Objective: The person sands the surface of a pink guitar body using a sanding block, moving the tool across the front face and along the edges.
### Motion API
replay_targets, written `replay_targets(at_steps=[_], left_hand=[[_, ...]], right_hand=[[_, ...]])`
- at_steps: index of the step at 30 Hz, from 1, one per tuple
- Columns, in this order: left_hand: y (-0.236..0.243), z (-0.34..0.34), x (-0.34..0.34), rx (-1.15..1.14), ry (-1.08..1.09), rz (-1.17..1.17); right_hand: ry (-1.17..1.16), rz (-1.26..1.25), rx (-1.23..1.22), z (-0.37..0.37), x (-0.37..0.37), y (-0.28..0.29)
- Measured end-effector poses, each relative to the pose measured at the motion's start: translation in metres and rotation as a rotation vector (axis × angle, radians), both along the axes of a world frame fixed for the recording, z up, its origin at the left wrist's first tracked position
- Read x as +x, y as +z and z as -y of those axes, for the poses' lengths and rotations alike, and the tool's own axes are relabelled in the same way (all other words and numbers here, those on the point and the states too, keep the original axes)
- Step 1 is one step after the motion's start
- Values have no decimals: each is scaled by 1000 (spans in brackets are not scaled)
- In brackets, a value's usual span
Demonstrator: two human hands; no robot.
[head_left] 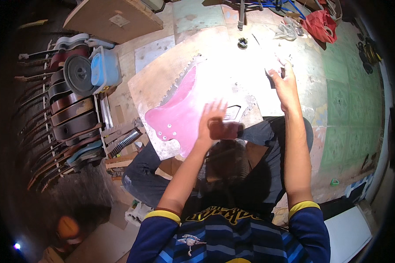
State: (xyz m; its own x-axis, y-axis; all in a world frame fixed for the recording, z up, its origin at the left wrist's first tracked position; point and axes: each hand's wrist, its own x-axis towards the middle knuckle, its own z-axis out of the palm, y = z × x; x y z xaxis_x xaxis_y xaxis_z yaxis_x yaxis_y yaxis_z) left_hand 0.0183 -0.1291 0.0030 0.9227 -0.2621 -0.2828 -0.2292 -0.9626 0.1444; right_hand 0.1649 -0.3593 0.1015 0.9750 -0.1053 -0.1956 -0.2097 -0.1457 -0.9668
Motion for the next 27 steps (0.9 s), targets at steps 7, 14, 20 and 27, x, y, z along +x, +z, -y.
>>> replay_targets(at_steps=[7,14,20,27], left_hand=[[-6,-186,-48,13,854,237],[-18,-62,-42,-168,693,146],[5,50,-27,-281,247,134],[-14,-142,-56,-27,835,229]], right_hand=[[0,17,61,-2,0,-3],[34,4,15,-3,-2,-8],[109,-48,-34,0,-1,-24],[66,-10,-88,0,-1,-16]])
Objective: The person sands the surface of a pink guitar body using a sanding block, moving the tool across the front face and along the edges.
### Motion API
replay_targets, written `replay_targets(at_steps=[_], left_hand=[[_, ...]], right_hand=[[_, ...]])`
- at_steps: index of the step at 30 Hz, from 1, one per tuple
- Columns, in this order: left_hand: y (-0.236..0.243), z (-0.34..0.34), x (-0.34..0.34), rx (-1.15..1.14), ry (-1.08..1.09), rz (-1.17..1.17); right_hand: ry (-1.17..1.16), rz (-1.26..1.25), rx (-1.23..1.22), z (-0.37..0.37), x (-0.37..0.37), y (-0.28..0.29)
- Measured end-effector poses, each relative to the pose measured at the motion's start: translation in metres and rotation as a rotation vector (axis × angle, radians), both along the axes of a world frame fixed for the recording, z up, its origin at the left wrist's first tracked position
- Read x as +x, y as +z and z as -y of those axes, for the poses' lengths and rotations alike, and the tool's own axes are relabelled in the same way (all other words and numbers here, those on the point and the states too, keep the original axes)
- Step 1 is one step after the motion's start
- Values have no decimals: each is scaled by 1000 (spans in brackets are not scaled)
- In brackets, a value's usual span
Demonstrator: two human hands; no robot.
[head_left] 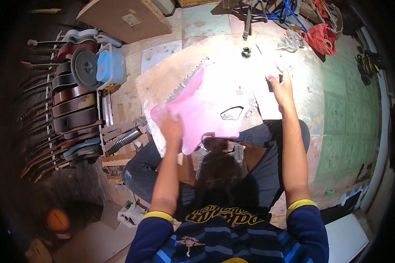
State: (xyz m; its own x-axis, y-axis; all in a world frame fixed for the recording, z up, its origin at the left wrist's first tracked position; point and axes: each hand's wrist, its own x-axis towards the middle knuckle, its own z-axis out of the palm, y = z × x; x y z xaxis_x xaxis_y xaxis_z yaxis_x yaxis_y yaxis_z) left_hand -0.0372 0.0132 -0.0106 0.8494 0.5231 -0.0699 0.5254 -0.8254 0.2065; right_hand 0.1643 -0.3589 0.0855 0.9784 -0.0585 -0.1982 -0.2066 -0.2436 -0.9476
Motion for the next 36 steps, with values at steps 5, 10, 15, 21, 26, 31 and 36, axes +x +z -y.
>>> replay_targets(at_steps=[5,10,15,21,26,31,36], left_hand=[[-9,-10,13,103,116,-17],[-7,116,65,-94,-500,-39],[32,151,143,-84,-950,-176],[-5,67,197,-125,-325,88],[20,134,156,-3,-657,-147],[21,144,116,-513,-1076,14],[8,73,172,-63,-554,86]], right_hand=[[-22,91,20,-3,4,-4],[37,-90,97,-16,-2,34],[42,105,64,-2,0,7],[17,80,133,-11,0,15],[26,86,89,-7,-1,11],[53,116,58,-5,-2,4],[21,116,63,-9,-4,10]])
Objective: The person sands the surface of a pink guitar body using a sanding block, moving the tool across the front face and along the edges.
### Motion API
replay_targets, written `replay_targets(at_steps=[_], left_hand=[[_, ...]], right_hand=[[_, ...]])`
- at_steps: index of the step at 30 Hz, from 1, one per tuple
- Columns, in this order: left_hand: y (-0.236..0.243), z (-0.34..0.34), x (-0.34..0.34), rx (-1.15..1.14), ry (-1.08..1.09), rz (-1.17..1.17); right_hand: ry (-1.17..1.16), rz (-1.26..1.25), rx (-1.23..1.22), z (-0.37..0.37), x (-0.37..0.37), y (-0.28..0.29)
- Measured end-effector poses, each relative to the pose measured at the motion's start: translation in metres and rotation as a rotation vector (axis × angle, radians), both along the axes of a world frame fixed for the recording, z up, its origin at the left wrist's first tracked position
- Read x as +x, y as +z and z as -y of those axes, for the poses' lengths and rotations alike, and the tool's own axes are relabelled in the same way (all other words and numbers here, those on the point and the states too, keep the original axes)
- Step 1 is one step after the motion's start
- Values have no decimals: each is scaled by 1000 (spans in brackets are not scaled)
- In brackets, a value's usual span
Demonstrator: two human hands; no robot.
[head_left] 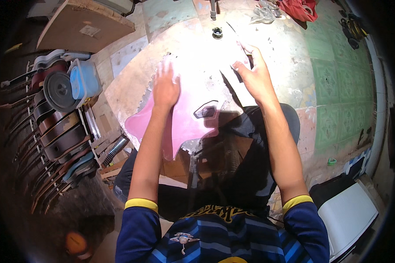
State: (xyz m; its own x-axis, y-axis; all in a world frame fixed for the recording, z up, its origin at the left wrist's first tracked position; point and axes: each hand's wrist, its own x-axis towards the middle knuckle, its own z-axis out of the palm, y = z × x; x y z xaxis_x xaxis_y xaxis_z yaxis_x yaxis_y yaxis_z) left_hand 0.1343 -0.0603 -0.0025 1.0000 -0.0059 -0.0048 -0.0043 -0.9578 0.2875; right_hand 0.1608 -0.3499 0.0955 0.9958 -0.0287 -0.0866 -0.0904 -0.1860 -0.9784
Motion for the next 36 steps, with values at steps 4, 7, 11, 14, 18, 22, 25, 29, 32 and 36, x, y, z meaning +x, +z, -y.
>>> replay_targets(at_steps=[4,7,11,14,18,22,25,29,32,36], left_hand=[[-6,37,-12,223,5,8],[-24,88,-65,70,-353,-144],[12,132,-98,-195,-571,-73],[25,104,-83,-54,-428,-218],[21,31,-96,55,24,-186],[14,-36,-155,87,375,-142],[7,-65,-200,55,553,-106],[-10,-85,-248,-150,829,-5],[2,-59,-248,-299,996,-80],[-39,-66,-275,-700,1032,126]], right_hand=[[-1,-9,-25,5,2,-8],[36,-63,-24,-1,4,-3],[36,-75,-39,3,1,-6],[37,-73,-25,7,-1,-23],[35,-112,-101,10,4,-42],[88,-214,-177,0,4,-30],[101,-56,-240,-3,1,-46],[93,-399,81,-5,-3,-58],[58,-380,78,1,-18,-78],[102,-381,-22,-38,-55,-69]])
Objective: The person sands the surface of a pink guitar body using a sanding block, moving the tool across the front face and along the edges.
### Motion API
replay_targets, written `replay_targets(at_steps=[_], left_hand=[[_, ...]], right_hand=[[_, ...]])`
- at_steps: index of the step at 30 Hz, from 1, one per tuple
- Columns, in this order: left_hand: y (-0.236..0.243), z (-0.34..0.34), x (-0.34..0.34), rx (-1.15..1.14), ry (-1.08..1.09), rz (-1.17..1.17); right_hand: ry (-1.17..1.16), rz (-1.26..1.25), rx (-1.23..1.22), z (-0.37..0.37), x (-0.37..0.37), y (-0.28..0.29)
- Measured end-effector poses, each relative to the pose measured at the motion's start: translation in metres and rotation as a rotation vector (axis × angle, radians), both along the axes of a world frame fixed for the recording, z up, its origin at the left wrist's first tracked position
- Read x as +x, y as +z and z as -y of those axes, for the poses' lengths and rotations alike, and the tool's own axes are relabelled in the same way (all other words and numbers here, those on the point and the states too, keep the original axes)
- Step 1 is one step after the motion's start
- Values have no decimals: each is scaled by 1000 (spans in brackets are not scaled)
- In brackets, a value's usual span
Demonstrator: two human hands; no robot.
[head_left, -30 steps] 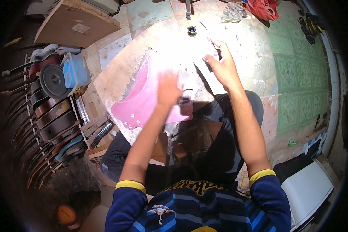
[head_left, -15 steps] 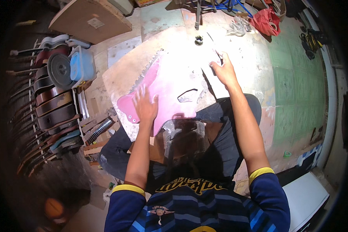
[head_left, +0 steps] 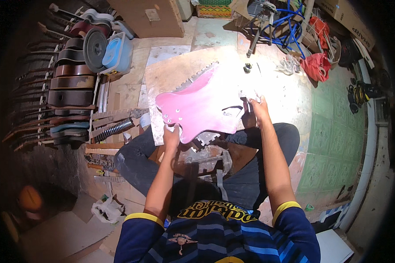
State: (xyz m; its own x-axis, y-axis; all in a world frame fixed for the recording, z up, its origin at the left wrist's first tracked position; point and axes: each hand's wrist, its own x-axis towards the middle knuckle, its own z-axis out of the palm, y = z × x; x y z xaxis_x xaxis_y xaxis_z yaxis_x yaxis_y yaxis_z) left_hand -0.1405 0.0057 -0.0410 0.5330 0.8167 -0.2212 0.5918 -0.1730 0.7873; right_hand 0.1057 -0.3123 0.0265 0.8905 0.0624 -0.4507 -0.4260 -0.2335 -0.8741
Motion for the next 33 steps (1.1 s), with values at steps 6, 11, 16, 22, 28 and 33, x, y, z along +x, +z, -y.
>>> replay_targets(at_steps=[6,11,16,22,28,33], left_hand=[[0,-7,34,-254,-72,35],[20,-49,95,-121,-217,-78],[56,-15,115,364,-705,-331],[68,27,107,377,-829,-453],[76,27,109,339,-854,-468],[88,26,110,357,-907,-542]], right_hand=[[5,3,-50,9,-33,7],[-89,183,-189,-4,-95,-44],[36,103,-189,-40,-174,-6],[294,583,-467,-11,-119,19],[661,744,-749,-26,-135,6],[977,810,-651,-24,-136,24]])
